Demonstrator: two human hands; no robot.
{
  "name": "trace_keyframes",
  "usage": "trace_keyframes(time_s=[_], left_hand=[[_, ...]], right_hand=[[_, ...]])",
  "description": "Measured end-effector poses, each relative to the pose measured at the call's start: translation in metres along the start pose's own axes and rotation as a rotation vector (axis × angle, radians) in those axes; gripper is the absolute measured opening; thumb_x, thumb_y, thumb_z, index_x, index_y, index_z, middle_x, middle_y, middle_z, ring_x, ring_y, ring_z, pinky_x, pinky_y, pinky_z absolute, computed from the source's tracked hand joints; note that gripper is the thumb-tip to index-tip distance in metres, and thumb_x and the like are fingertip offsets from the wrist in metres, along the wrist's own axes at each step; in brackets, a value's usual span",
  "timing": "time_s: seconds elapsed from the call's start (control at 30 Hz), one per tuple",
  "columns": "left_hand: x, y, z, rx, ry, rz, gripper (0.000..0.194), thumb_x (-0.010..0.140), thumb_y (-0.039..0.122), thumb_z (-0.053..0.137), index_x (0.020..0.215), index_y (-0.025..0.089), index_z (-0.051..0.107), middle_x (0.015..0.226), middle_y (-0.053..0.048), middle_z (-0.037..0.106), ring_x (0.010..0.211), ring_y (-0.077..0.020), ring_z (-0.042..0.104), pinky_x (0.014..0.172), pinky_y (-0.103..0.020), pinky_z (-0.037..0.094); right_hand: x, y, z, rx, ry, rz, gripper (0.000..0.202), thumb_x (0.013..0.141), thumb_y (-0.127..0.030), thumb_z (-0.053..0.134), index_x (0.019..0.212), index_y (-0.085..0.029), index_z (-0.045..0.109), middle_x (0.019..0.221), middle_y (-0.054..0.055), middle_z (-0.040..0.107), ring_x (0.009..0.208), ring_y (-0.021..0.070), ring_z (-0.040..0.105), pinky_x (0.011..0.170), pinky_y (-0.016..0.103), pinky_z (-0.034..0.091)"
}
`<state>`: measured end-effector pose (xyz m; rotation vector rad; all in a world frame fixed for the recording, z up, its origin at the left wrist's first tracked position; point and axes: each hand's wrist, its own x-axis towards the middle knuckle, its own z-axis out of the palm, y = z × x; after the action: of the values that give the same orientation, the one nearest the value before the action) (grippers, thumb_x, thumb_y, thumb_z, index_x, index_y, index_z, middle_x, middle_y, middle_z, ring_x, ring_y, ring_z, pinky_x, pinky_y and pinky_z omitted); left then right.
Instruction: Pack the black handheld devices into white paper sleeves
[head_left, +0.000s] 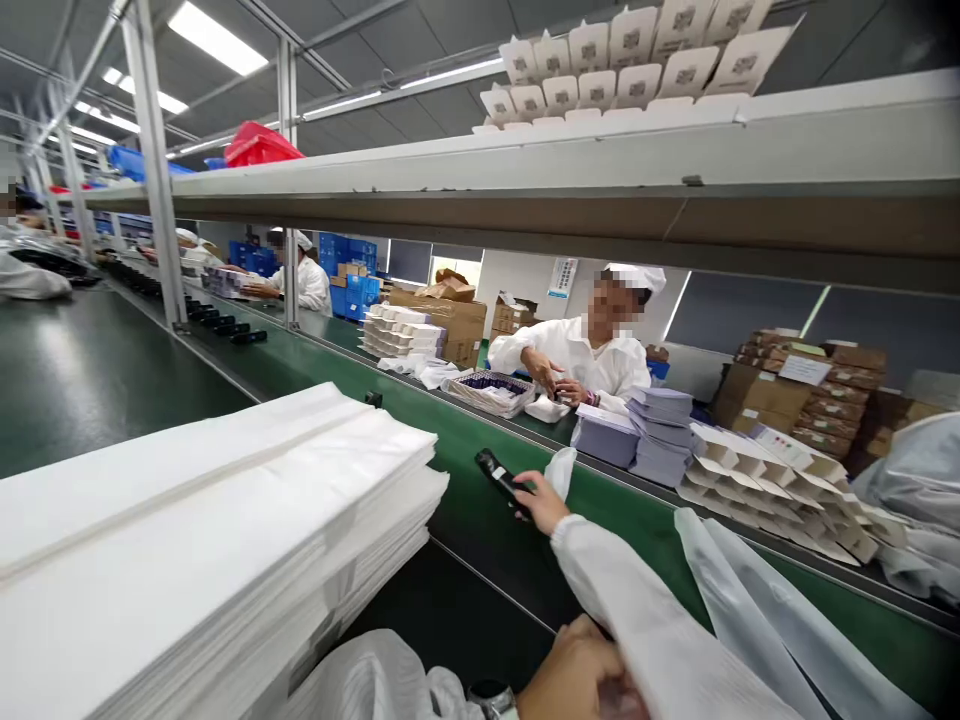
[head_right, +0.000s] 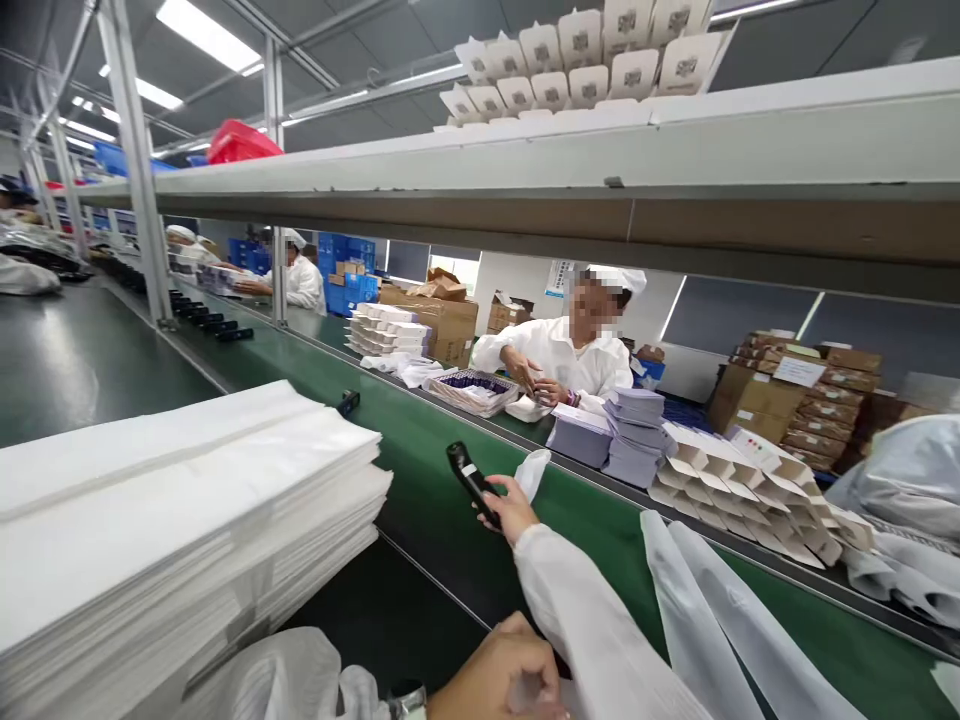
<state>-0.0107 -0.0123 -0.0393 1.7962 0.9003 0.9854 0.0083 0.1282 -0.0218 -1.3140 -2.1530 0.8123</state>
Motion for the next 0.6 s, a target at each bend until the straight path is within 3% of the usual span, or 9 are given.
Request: trace_keyframes(time_s=[0.1,0.2,0.3,0.4,0.6], left_hand=[[-0.002,0.004,0.0,0.058,0.068,-0.015,0.013,0.067,0.029,0.06,0.066,0.016,0.057,0.068,0.0,0.051,0.079,-0.016,0.044,0.077,-0.027,0.032],[-0.005,0.01,0.0,0.098,0.077,0.007,0.011,0.073,0.027,0.054,0.068,0.017,0.055,0.07,0.001,0.05,0.081,-0.0144,0.041,0.078,-0.026,0.028],[-0.005,0.012,0.0,0.117,0.014,0.022,0.015,0.077,0.03,0.049,0.07,0.017,0.053,0.073,0.001,0.047,0.081,-0.0139,0.039,0.077,-0.025,0.027],[-0.004,0.013,0.0,0.126,-0.033,0.028,0.02,0.079,0.034,0.046,0.069,0.017,0.05,0.072,0.001,0.044,0.08,-0.0134,0.038,0.077,-0.024,0.026],[-0.008,0.022,0.003,0.159,0.031,0.058,0.019,0.078,0.034,0.047,0.07,0.017,0.052,0.073,0.001,0.044,0.079,-0.0129,0.04,0.082,-0.026,0.023]], right_hand=[[-0.048,0.016,-0.039,0.467,-0.023,-0.046,0.043,0.08,-0.028,0.038,0.118,-0.023,0.02,0.083,0.004,0.057,0.075,0.0152,0.058,0.066,0.03,0.044],[-0.096,0.02,-0.074,0.942,-0.094,-0.049,0.062,0.07,-0.034,0.055,0.118,-0.027,0.017,0.084,0.004,0.056,0.072,0.0173,0.059,0.064,0.032,0.044],[-0.124,0.019,-0.094,1.043,-0.097,-0.003,0.066,0.067,-0.035,0.059,0.118,-0.029,0.017,0.077,0.001,0.056,0.066,0.0183,0.06,0.062,0.036,0.045],[-0.131,0.021,-0.1,1.085,-0.032,0.018,0.076,0.062,-0.032,0.064,0.118,-0.032,0.014,0.072,-0.003,0.055,0.064,0.0179,0.06,0.062,0.038,0.046],[-0.14,0.018,-0.099,1.046,0.094,0.088,0.085,0.055,-0.034,0.068,0.117,-0.038,0.01,0.075,-0.004,0.054,0.058,0.0181,0.06,0.056,0.037,0.047]])
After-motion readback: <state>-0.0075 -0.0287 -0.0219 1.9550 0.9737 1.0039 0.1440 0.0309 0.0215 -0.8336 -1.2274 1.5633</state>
